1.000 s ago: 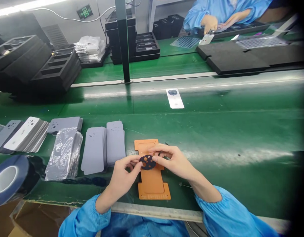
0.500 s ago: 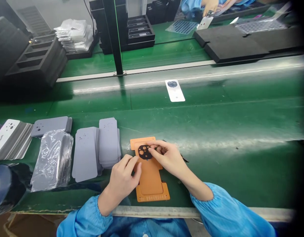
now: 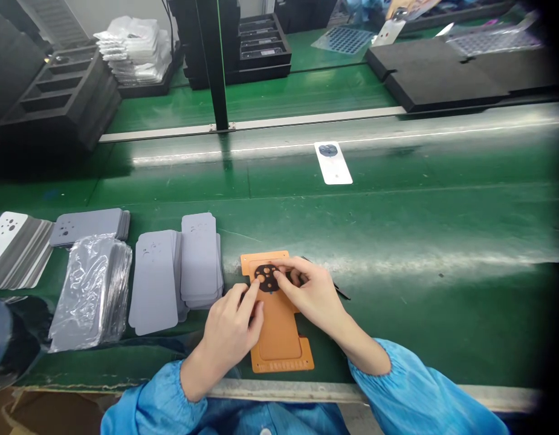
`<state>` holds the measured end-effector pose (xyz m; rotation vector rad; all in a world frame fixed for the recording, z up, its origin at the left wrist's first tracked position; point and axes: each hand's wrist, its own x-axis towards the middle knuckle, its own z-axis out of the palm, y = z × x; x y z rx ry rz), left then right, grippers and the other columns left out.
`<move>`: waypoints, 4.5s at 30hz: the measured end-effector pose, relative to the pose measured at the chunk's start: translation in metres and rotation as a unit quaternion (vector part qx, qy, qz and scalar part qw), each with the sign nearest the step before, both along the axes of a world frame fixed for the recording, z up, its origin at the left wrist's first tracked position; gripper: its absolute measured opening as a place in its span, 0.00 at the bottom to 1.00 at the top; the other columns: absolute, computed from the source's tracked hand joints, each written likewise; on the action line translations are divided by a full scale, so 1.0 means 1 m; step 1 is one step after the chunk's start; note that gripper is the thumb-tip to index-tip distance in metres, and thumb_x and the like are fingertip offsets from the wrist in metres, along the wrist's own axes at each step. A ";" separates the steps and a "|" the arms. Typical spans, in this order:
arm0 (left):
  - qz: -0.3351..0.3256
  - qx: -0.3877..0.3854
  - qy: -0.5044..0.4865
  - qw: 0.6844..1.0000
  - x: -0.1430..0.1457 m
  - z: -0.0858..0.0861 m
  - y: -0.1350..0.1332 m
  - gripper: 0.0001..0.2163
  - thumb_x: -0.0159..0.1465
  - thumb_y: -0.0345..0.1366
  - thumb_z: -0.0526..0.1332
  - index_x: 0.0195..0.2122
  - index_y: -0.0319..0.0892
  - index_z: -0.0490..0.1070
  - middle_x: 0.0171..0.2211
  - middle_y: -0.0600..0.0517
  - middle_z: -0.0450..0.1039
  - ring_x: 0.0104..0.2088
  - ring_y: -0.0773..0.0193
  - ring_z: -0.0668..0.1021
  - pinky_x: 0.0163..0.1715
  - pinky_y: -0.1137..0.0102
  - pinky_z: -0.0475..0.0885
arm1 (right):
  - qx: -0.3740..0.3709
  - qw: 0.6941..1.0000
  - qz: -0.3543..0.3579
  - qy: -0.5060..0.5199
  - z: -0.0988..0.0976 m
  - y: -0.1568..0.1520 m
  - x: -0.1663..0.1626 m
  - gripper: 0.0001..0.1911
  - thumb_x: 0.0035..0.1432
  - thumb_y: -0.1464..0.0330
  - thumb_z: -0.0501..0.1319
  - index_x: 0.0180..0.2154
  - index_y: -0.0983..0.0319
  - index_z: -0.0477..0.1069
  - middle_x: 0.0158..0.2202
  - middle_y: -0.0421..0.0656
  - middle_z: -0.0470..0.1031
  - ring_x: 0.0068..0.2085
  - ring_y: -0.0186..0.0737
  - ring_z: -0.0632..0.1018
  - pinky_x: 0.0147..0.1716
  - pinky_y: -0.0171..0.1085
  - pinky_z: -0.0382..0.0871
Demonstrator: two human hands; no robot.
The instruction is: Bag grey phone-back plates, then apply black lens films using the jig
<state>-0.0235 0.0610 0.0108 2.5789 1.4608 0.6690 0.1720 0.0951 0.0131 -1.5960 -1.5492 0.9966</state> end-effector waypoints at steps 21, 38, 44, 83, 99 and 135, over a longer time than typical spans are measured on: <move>-0.001 -0.035 0.021 0.999 0.001 0.004 -0.002 0.16 0.70 0.31 0.55 0.58 0.37 0.67 0.40 0.47 0.75 0.34 0.59 0.80 0.30 0.66 0.78 | 0.055 0.986 0.102 -0.119 0.004 0.002 0.017 0.15 0.68 0.69 0.56 0.49 0.53 0.80 0.41 0.44 0.68 0.40 0.41 0.76 0.38 0.40 0.73; -0.010 -0.005 -0.137 0.990 -0.001 0.004 -0.009 0.08 0.66 0.29 0.56 0.29 0.43 0.68 0.28 0.51 0.70 0.25 0.64 0.73 0.23 0.70 0.65 | -0.027 0.994 0.102 -0.010 0.040 0.041 -0.034 0.13 0.63 0.62 0.63 0.46 0.60 0.77 0.32 0.39 0.79 0.28 0.36 0.77 0.32 0.36 0.71; -0.016 -0.029 -0.218 0.975 0.000 0.000 -0.010 0.09 0.62 0.27 0.56 0.26 0.44 0.64 0.22 0.56 0.67 0.22 0.67 0.71 0.22 0.70 0.59 | -0.086 0.987 0.138 0.009 0.035 0.082 -0.091 0.30 0.55 0.58 0.70 0.55 0.64 0.71 0.32 0.39 0.81 0.22 0.36 0.76 0.27 0.36 0.71; -0.077 -0.285 -0.185 0.937 -0.014 0.000 -0.010 0.70 0.49 0.38 0.77 0.70 0.46 0.13 0.74 0.33 0.27 0.73 0.33 0.41 0.67 0.37 0.55 | 0.023 0.977 0.189 -0.094 0.040 -0.035 0.024 0.34 0.66 0.70 0.56 0.69 0.51 0.50 0.61 0.49 0.68 0.50 0.47 0.77 0.53 0.50 0.75; -0.071 -0.293 -0.137 0.944 -0.013 0.001 -0.011 0.73 0.47 0.40 0.79 0.69 0.46 0.10 0.74 0.31 0.25 0.72 0.36 0.38 0.67 0.38 0.56 | 0.072 0.929 0.179 -0.317 0.019 -0.027 0.003 0.47 0.53 0.71 0.58 0.71 0.59 0.42 0.74 0.55 0.39 0.73 0.61 0.46 0.68 0.67 0.44; 0.038 -0.207 -0.235 0.949 -0.006 0.015 -0.015 0.07 0.63 0.35 0.62 0.42 0.43 0.72 0.45 0.44 0.74 0.44 0.53 0.79 0.44 0.60 0.77 | 0.070 0.977 -0.002 -0.200 -0.009 -0.076 -0.003 0.23 0.69 0.57 0.57 0.61 0.57 0.68 0.68 0.52 0.61 0.66 0.58 0.66 0.62 0.61 0.65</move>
